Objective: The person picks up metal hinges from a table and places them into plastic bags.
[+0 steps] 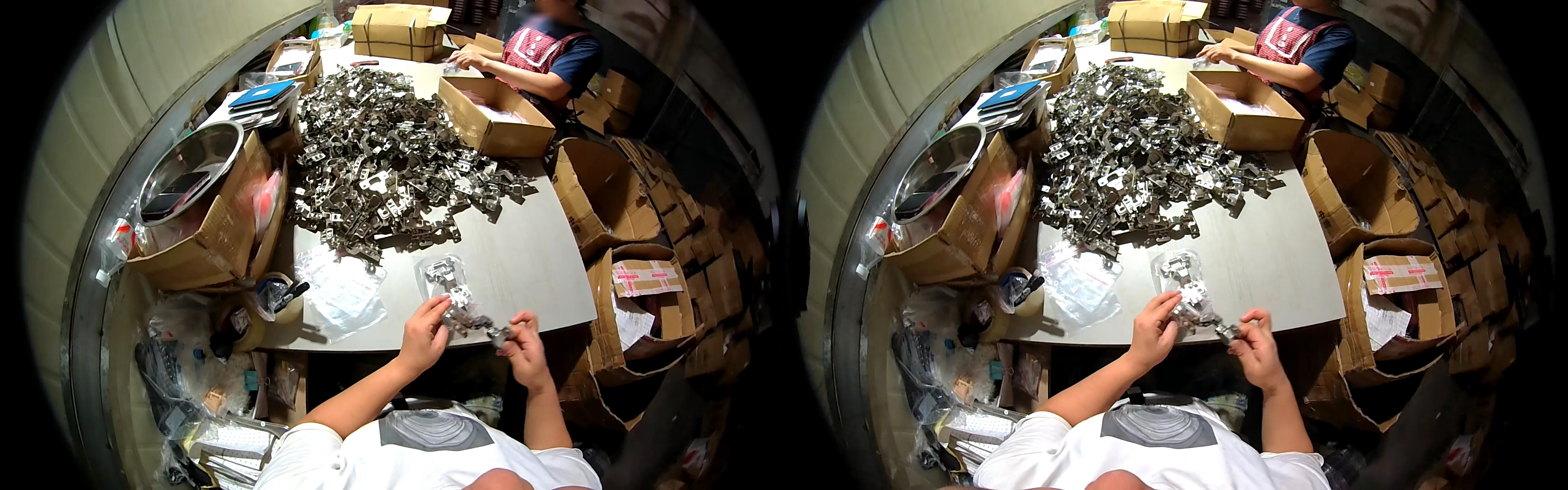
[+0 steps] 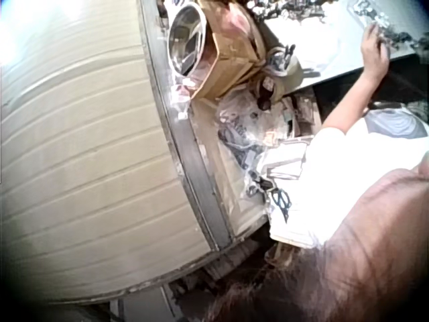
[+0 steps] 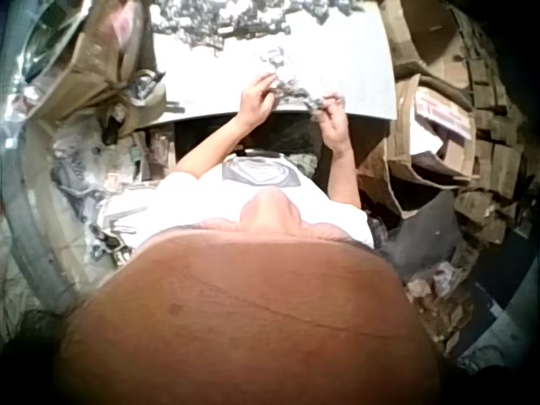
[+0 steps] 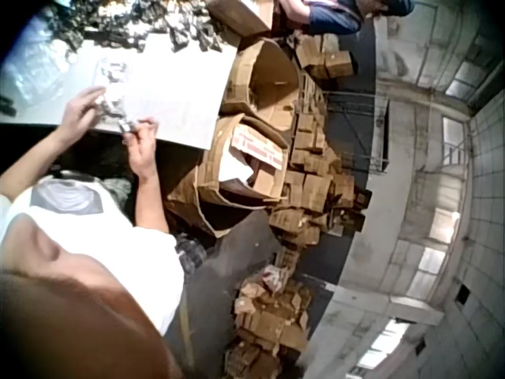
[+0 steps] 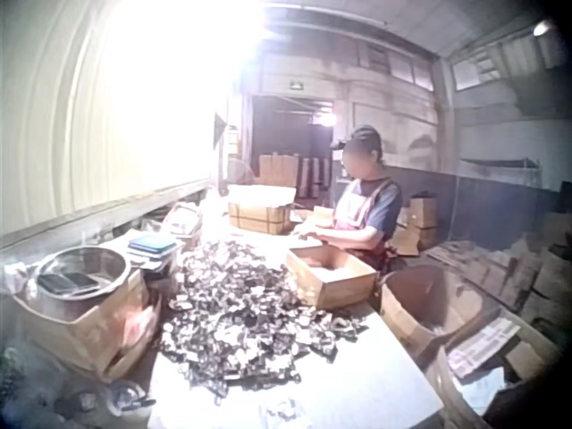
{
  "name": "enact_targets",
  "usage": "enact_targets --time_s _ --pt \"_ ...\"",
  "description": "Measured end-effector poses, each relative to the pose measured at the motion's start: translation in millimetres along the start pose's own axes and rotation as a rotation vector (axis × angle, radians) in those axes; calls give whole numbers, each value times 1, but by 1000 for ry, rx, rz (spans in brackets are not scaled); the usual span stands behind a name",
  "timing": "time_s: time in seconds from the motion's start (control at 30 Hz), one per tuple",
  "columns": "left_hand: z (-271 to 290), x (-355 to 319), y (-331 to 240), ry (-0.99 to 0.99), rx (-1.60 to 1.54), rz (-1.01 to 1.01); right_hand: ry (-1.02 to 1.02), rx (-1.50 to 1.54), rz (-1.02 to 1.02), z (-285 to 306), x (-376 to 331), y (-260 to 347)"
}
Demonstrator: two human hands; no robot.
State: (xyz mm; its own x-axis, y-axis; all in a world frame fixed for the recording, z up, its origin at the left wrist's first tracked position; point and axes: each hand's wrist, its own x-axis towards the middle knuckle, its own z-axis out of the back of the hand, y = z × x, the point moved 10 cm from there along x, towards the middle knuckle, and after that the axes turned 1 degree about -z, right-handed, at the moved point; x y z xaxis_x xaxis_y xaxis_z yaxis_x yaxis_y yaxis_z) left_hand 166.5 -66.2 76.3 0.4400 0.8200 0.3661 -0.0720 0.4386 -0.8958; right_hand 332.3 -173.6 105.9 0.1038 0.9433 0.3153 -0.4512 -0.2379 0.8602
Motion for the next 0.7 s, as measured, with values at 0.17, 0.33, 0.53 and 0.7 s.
enact_targets --time_s 0.17,0.33,0.53,0.7 --pt "-10 5 -36 52 197 -269 -235 424 -255 -24 -15 -42" --pt "-21 2 -51 101 282 -385 -386 1354 -616 -74 -13 -61" --pt "-9 2 -60 130 294 -394 -239 -279 -38 -52 13 -2" --pt "-7 -9 -73 226 214 -400 -266 -891 314 -67 19 20"
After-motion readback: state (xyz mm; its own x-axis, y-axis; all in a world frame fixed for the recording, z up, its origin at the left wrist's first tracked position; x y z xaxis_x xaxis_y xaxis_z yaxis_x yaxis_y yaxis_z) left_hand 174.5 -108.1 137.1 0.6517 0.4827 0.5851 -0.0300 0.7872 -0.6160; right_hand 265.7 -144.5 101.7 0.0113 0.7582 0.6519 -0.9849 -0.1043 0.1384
